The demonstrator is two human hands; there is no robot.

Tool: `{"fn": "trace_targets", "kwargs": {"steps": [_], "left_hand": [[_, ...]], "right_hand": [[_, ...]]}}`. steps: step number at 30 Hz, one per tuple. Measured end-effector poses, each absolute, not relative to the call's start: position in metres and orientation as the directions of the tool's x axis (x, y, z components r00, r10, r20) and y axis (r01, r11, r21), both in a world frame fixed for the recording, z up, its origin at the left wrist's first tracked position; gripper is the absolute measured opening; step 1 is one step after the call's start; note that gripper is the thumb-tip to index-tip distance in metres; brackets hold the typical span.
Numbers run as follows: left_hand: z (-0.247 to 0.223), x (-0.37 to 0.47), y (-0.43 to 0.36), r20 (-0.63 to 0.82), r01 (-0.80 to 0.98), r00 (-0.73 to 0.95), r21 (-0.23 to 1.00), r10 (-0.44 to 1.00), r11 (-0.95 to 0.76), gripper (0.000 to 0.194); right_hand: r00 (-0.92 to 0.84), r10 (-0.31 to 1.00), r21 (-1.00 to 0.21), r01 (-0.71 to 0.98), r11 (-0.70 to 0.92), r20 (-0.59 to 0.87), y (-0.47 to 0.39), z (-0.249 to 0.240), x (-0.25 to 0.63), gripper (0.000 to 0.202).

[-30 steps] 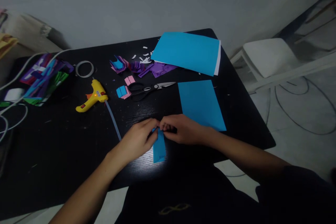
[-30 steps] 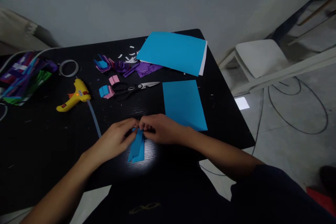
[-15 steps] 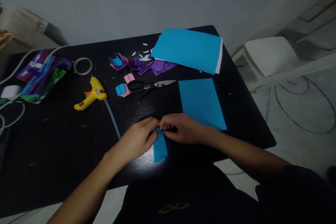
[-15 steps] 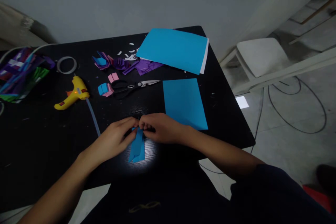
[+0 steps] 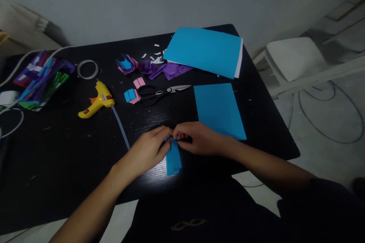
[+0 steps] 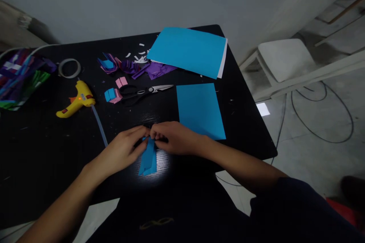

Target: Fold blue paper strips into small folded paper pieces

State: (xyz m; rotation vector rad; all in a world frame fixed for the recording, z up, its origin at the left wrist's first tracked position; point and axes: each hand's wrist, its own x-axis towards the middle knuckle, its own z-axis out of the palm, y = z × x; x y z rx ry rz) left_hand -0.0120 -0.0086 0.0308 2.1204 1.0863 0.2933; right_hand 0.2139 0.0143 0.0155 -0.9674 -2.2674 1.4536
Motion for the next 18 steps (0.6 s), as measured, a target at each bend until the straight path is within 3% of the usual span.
{"fn": "trace_targets", "kwargs": {"steps": [18], "left_hand": [[0.0349,-0.0111,-0.0104,-0.148,0.639,0.611,0.672,0.778,-0.374,0.017]], "right_hand": [[-0.739,0.666,-0.881,0.378,0.284,-0.102,0.0129,0.0166,0.2162,0.010]]}}
